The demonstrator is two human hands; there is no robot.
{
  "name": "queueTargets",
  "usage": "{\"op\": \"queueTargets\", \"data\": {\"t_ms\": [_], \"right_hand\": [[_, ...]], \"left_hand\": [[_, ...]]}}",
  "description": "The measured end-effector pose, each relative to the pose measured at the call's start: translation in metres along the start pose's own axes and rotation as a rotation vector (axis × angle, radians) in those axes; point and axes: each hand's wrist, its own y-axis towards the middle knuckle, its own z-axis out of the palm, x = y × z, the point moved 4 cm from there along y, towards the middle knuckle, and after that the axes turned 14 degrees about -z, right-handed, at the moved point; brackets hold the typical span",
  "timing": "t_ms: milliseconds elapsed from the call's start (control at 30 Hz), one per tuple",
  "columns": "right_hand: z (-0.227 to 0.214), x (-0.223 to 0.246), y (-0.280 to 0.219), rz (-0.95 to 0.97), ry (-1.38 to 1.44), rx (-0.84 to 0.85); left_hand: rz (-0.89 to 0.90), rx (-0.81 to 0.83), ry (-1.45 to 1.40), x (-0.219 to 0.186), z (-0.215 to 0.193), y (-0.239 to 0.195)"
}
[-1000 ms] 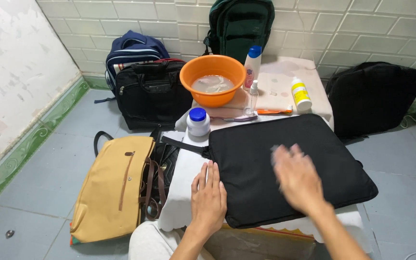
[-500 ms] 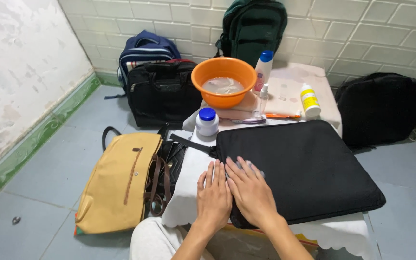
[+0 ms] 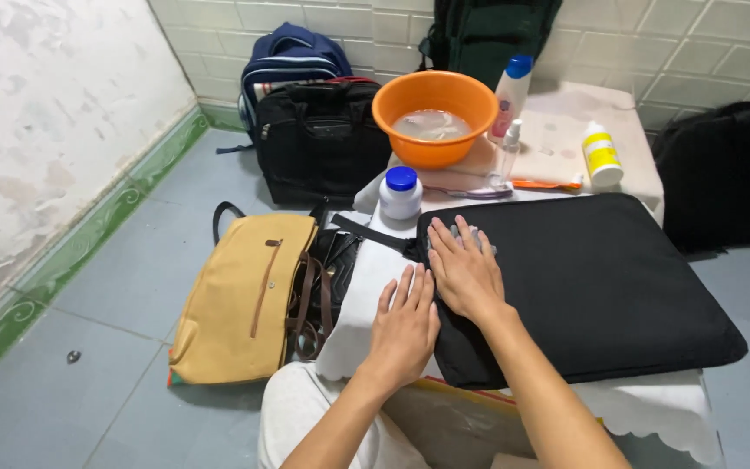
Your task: The person wipes a black bag with a gray cloth, then sprays a cleaning solution onto it and continues wiping. They dip the cloth into a water basin, wring it out, and switch to a pink cloth to finish wiping the bag's surface.
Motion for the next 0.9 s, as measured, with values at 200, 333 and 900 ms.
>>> {"op": "queueTargets", "data": {"t_ms": [200,333,900], "right_hand": [[-0.045,0.046,-0.043,-0.034,0.067,-0.018],[-0.054,0.057,-0.096,-0.039,0.055,-0.064],[-0.039,-0.004,-0.145,0.137,-0.343,-0.607]], "left_hand": [[0.011,-0.265,0.058,0.008,0.024,0.001],[0.005,-0.355,0.055,0.01,0.029,-0.002],[0.038,-0.14,0.067,0.009,0.03,0.07]]}}
